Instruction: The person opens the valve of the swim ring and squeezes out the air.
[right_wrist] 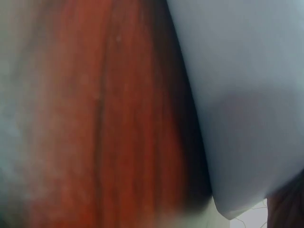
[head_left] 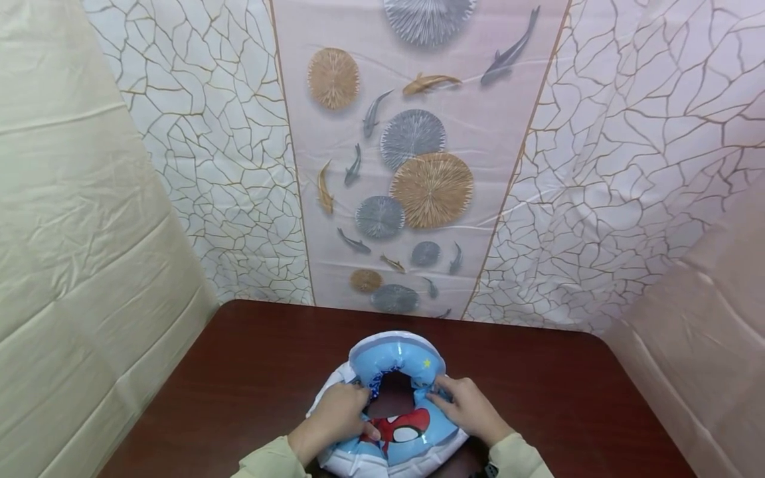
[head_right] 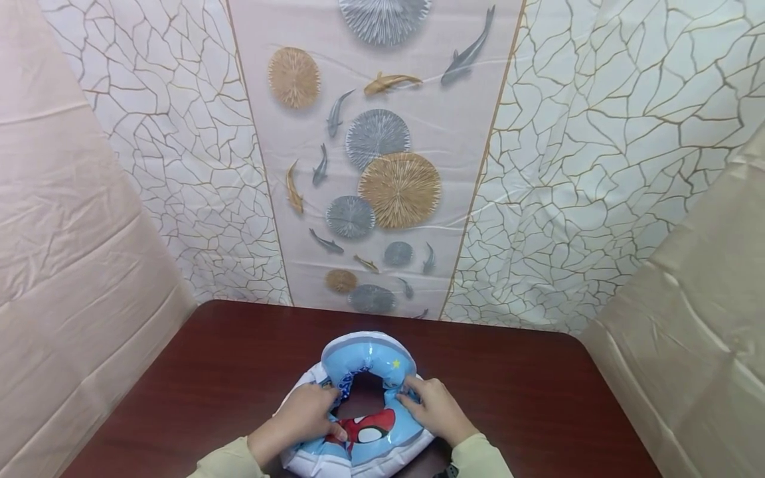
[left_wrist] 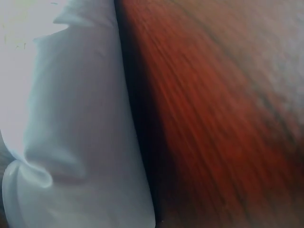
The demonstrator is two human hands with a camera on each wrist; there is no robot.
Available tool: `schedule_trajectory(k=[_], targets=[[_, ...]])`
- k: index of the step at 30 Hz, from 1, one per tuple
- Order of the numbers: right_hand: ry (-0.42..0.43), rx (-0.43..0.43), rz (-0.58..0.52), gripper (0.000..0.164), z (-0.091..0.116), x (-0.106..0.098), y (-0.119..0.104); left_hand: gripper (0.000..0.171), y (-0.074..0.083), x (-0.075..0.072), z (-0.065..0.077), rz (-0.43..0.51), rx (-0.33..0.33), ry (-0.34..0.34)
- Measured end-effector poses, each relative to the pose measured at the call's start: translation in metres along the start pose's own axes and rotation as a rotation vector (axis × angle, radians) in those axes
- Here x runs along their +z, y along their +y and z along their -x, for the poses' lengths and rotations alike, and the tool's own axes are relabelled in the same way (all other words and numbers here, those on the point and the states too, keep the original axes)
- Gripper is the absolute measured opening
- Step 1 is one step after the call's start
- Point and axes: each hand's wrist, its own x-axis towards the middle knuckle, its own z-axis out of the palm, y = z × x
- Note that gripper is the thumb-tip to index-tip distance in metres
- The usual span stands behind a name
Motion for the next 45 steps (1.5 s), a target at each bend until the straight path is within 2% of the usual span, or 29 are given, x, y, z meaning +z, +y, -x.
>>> schedule_trajectory(k=[7, 15, 23, 29, 41, 45], targets=[[-0.012, 0.006, -0.010, 0.024, 0.0006, 0.0020, -0.0004, 0.053, -0.0008, -0.0009, -0.0001, 0.002, 0.010, 0.009], [-0.026, 0.046, -0.013, 0.024, -0.0004, 0.0016, 0.0011, 0.057, -0.0015, 0.0008, -0.0003, -0.005, 0.014, 0.011], [-0.054, 0.086, -0.020, 0.021, -0.0024, 0.0021, 0.0015, 0.058, -0.0014, -0.0011, -0.0021, -0.025, 0.008, -0.015], [-0.049, 0.083, -0.019, 0.022, -0.0019, 0.0012, 0.0024, 0.056, 0.0001, -0.0007, -0.0044, -0.022, 0.004, -0.031], [-0.028, 0.061, -0.015, 0.022, -0.0020, -0.0005, 0.0009, 0.045, -0.0006, 0.0049, -0.0028, -0.032, 0.032, 0.085], [-0.017, 0.049, -0.012, 0.022, -0.0003, 0.0001, 0.0019, 0.040, -0.0004, 0.0063, -0.0019, -0.028, 0.047, 0.105]])
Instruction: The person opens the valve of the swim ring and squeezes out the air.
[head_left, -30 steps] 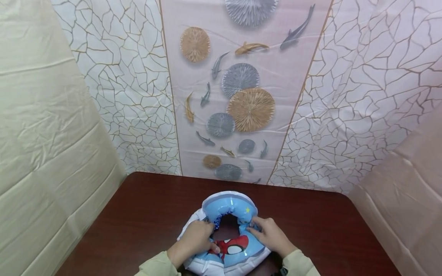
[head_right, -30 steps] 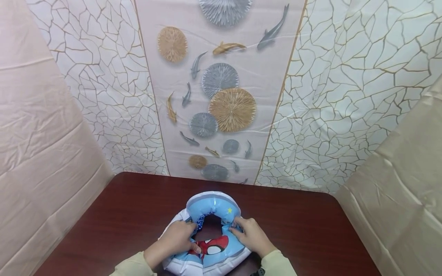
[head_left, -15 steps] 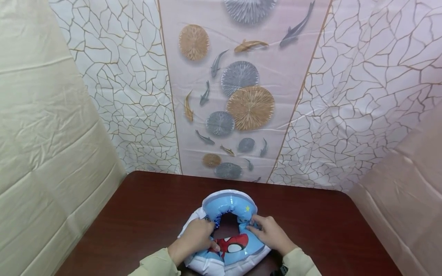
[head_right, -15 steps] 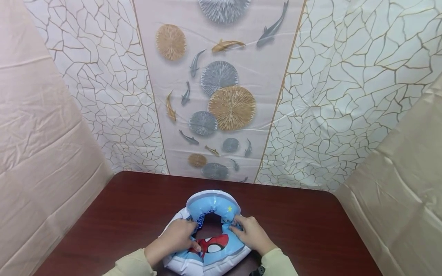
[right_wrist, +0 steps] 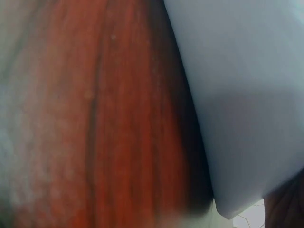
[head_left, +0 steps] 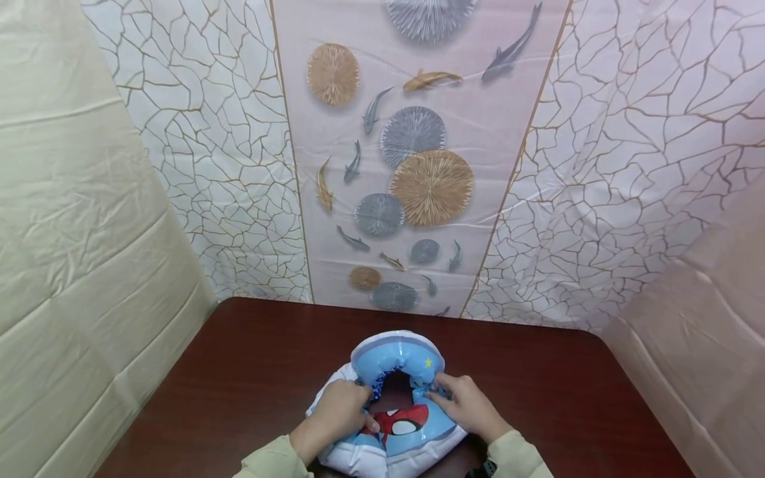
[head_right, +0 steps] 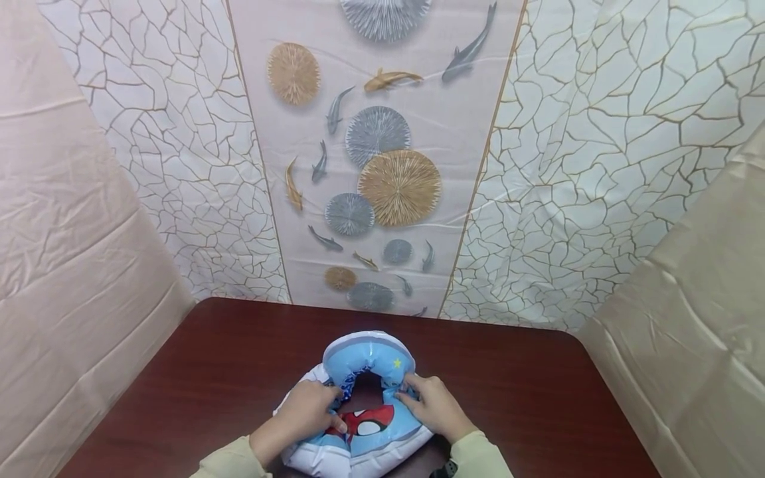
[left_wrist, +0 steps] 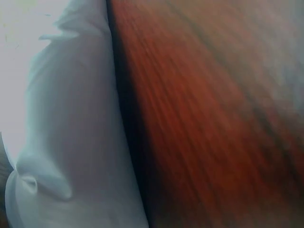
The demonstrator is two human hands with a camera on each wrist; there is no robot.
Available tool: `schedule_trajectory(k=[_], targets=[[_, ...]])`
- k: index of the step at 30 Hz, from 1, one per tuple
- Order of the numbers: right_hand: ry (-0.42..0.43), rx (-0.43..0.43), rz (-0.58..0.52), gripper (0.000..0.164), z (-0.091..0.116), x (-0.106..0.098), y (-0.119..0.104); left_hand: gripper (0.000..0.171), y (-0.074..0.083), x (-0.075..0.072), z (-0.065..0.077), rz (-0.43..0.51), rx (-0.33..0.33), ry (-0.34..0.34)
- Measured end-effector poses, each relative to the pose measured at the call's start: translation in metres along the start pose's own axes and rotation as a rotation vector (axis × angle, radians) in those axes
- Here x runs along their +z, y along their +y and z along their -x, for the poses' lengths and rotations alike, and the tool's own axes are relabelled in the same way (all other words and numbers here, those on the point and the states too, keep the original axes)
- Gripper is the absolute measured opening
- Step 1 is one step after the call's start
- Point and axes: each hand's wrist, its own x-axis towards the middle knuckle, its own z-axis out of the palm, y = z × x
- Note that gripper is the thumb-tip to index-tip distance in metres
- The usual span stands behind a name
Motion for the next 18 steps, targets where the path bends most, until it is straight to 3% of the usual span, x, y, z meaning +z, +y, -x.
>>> schedule_trajectory(k=[12, 18], targets=[[0.028, -0.026, -0.007, 0.026, 0.0012, -0.0002, 0.0016, 0.025, -0.0012, 0.0009, 0.0013, 0.028, 0.032, 0.102], [0.024, -0.006, -0.034, 0.022, 0.0047, -0.0011, 0.0005, 0.026, 0.0000, -0.0018, 0.0037, 0.039, 0.014, 0.083]])
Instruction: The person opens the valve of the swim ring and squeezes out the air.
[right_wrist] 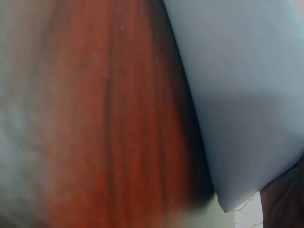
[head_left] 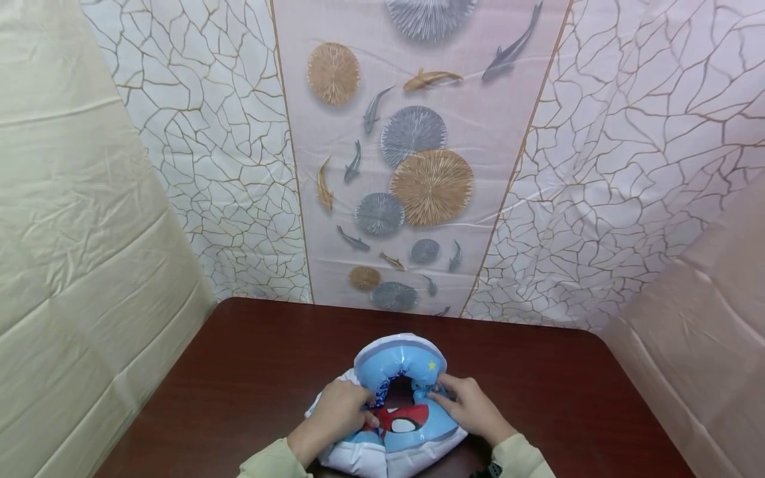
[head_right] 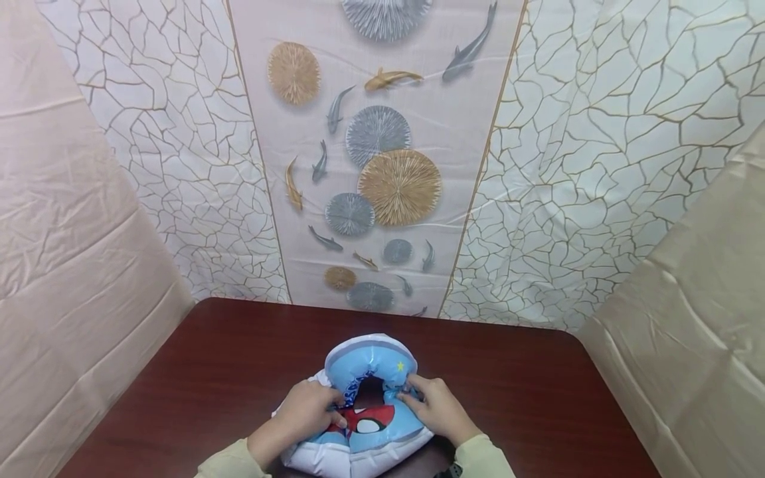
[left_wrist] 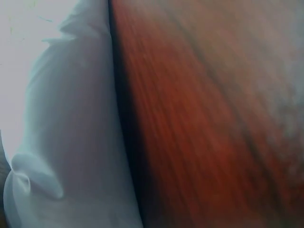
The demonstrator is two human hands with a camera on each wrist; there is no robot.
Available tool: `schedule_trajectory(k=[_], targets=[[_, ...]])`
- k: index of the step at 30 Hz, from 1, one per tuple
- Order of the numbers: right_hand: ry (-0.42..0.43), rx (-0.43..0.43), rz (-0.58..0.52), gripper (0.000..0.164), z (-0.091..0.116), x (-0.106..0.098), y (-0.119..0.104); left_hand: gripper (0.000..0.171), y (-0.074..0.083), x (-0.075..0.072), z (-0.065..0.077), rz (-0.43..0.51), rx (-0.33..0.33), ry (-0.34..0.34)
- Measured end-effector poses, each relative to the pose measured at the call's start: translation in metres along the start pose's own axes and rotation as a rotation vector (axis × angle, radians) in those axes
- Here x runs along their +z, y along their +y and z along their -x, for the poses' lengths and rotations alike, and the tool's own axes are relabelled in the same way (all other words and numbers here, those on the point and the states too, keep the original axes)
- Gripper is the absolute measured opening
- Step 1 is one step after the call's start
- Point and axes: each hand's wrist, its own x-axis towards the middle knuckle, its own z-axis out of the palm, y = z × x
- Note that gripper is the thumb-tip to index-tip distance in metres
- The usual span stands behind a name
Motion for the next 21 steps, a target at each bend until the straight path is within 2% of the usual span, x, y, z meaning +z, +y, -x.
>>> schedule_trajectory(k=[6, 14, 18, 21], targets=[[0.006, -0.020, -0.020, 0.017, 0.0036, 0.0015, 0.0008, 0.031, -0.0012, 0.0013, 0.0033, 0.025, -0.036, -0.059], [0.014, -0.020, -0.019, 0.013, 0.0053, -0.0009, 0.0020, 0.038, -0.0042, 0.0043, 0.0009, 0.120, -0.097, -0.109], [0.063, -0.079, 0.034, 0.007, 0.0063, -0.0008, 0.0024, 0.040, -0.0063, 0.0051, 0.0003, 0.168, -0.111, -0.130], [0.102, -0.130, 0.074, 0.009, 0.0066, -0.0013, 0.0007, 0.043, -0.0079, 0.0051, 0.0012, 0.173, -0.108, -0.124]])
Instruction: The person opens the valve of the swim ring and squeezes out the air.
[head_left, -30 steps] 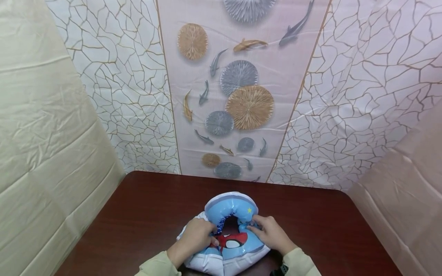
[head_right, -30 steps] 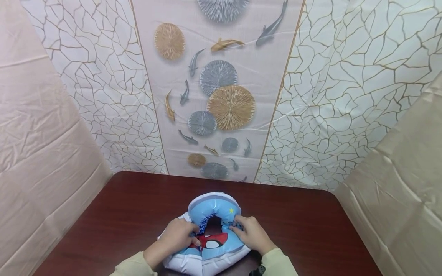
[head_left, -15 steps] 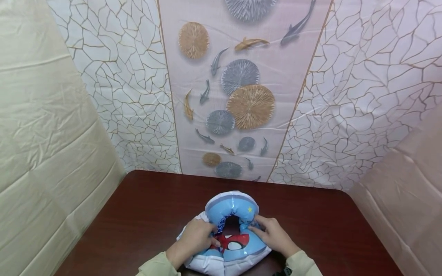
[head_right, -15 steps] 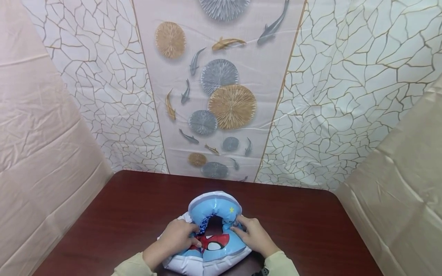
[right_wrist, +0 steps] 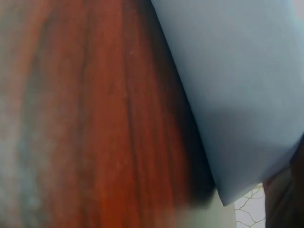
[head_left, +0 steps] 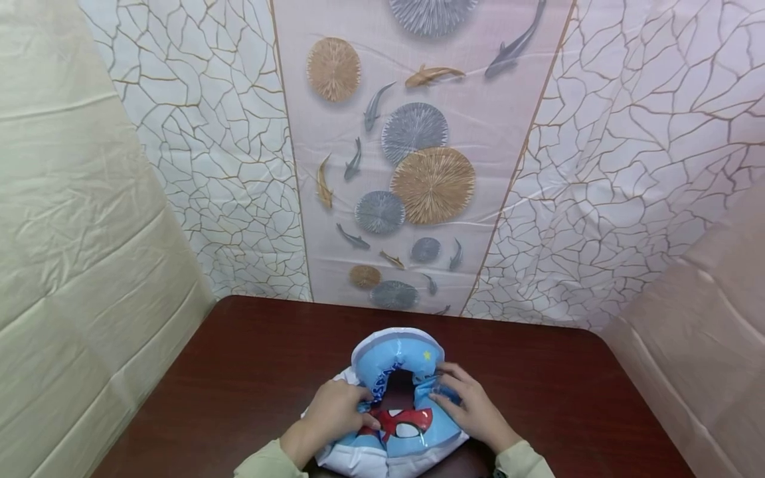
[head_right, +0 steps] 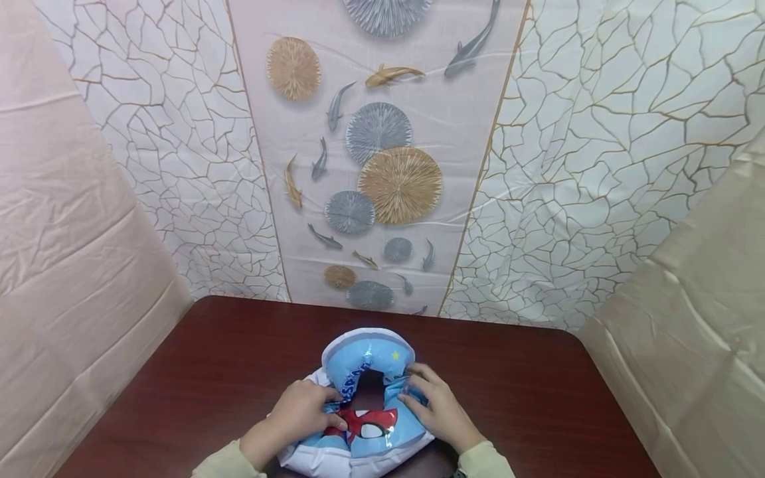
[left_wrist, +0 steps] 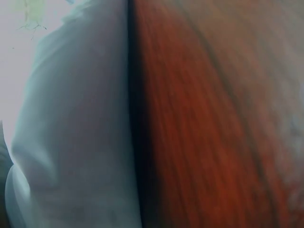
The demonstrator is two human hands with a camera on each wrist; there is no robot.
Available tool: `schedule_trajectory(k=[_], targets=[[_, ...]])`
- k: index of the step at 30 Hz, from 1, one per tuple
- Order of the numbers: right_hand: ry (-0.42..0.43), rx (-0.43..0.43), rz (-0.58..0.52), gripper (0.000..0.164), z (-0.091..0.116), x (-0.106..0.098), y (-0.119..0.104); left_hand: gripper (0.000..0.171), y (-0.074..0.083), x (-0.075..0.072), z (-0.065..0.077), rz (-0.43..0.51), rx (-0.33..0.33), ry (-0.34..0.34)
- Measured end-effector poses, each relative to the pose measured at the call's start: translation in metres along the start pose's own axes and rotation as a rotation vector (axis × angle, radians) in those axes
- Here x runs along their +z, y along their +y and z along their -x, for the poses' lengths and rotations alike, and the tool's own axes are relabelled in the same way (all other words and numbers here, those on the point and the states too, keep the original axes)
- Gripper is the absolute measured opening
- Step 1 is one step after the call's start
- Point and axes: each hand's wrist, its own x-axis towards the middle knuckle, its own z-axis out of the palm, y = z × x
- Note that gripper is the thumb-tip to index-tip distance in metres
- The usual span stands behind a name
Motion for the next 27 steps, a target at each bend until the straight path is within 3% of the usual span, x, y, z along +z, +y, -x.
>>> schedule_trajectory(k=[8, 13, 17, 21, 27], targets=[[0.028, 0.006, 0.071, 0.012, -0.0022, -0.0037, -0.0081, 0.053, 0.0003, -0.0064, 0.0026, -0.039, -0.039, 0.089], [0.036, 0.022, 0.065, 0.017, -0.0010, -0.0026, -0.0092, 0.091, 0.0015, -0.0052, 0.0026, -0.113, -0.080, 0.128], [0.030, 0.018, 0.036, 0.016, -0.0010, -0.0017, -0.0081, 0.122, -0.0003, -0.0007, 0.0029, -0.057, -0.041, 0.099], [0.003, -0.002, 0.030, 0.013, -0.0021, -0.0022, -0.0077, 0.131, -0.0018, 0.0007, 0.0021, -0.019, 0.012, 0.029], [-0.081, -0.074, 0.040, 0.013, -0.0045, -0.0042, -0.0081, 0.142, -0.0031, 0.0028, -0.0016, -0.031, 0.021, -0.044]])
